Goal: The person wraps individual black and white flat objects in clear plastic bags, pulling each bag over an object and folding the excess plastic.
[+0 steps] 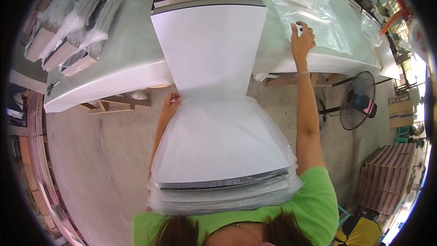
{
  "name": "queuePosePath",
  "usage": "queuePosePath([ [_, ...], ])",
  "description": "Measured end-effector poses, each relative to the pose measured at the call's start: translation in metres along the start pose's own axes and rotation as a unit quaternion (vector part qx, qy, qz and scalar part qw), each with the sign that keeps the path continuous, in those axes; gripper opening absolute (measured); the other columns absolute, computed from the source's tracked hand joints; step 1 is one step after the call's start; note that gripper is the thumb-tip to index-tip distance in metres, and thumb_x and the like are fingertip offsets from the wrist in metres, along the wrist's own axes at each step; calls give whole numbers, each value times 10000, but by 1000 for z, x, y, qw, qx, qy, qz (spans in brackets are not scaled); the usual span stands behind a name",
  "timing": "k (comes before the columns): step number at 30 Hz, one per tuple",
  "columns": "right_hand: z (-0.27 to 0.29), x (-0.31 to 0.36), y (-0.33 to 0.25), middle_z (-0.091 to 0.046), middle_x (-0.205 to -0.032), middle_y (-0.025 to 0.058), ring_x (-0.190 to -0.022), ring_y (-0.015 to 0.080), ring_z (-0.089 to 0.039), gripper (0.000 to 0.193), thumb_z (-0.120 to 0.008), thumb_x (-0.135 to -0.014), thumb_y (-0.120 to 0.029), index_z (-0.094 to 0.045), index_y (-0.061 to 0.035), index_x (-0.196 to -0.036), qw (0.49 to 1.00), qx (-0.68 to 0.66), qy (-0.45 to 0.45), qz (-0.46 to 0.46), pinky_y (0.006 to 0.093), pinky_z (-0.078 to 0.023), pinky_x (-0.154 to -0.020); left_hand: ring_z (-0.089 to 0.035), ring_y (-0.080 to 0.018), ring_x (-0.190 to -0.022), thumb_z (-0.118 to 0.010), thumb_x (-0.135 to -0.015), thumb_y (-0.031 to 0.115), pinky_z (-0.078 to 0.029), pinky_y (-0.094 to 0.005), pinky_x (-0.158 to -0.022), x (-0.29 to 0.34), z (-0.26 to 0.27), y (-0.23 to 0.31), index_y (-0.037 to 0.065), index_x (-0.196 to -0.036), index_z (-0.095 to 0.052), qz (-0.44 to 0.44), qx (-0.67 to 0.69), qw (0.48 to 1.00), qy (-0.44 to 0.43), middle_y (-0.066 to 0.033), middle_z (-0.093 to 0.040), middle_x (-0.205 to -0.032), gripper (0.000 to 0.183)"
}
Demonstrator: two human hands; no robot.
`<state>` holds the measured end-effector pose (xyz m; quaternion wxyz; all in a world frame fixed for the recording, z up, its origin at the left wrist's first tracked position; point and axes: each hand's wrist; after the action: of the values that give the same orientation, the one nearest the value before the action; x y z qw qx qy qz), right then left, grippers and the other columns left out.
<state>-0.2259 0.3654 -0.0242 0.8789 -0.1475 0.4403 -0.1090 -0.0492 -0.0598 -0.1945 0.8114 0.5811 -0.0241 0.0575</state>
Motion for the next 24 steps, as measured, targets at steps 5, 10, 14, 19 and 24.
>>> queuePosePath([
  [5,-50,-35,84,-628,-876,142,-839,300,-597,225,-606,-812,-267,-630,-52,-872,986,-30,-167,6,412,-437,-750,-530,-128,-819,-587,-844,135,-430,-264,-756,3,0,30,18,-970,-575,-20,-25,999,3,-36,-586,-872,172],
  [10,-50,-49,96,-635,-841,194,-795,341,-612,284,-609,-813,-288,-616,-6,-842,979,-132,-110,-110,425,-459,-729,-515,-121,-807,-569,-852,126,-421,-264,-754,14,18,63,45,-999,-579,-8,-38,999,-5,-30,-579,-889,168],
  [14,-49,-46,66,-641,-861,195,-850,349,-615,337,-595,-821,-336,-610,-3,-874,973,-101,-162,-125,424,-462,-742,-502,-115,-805,-553,-866,117,-412,-253,-771,20,30,74,33,-1005,-572,-12,-28,999,11,-21,-575,-903,164],
  [19,-61,-61,103,-632,-870,189,-871,353,-609,376,-561,-826,-386,-612,-17,-868,976,-34,-216,1,408,-455,-765,-503,-112,-816,-539,-878,107,-409,-246,-790,17,28,128,23,-1008,-568,-62,-19,998,-22,-17,-580,-921,158],
  [24,-33,-87,92,-558,-946,112,-918,246,-551,280,-568,-824,-287,-601,-11,-792,906,-197,-373,-45,314,-403,-825,-516,-114,-852,-541,-877,102,-413,-256,-813,21,26,174,32,-1003,-572,-90,-19,995,-40,-17,-588,-946,147],
])
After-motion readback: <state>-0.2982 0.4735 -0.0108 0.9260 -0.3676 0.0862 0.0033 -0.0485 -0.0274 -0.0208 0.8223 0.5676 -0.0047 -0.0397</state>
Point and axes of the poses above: each hand's wrist, its own x-axis away from the middle knuckle, its own z-axis out of the back of the hand, y = z × x
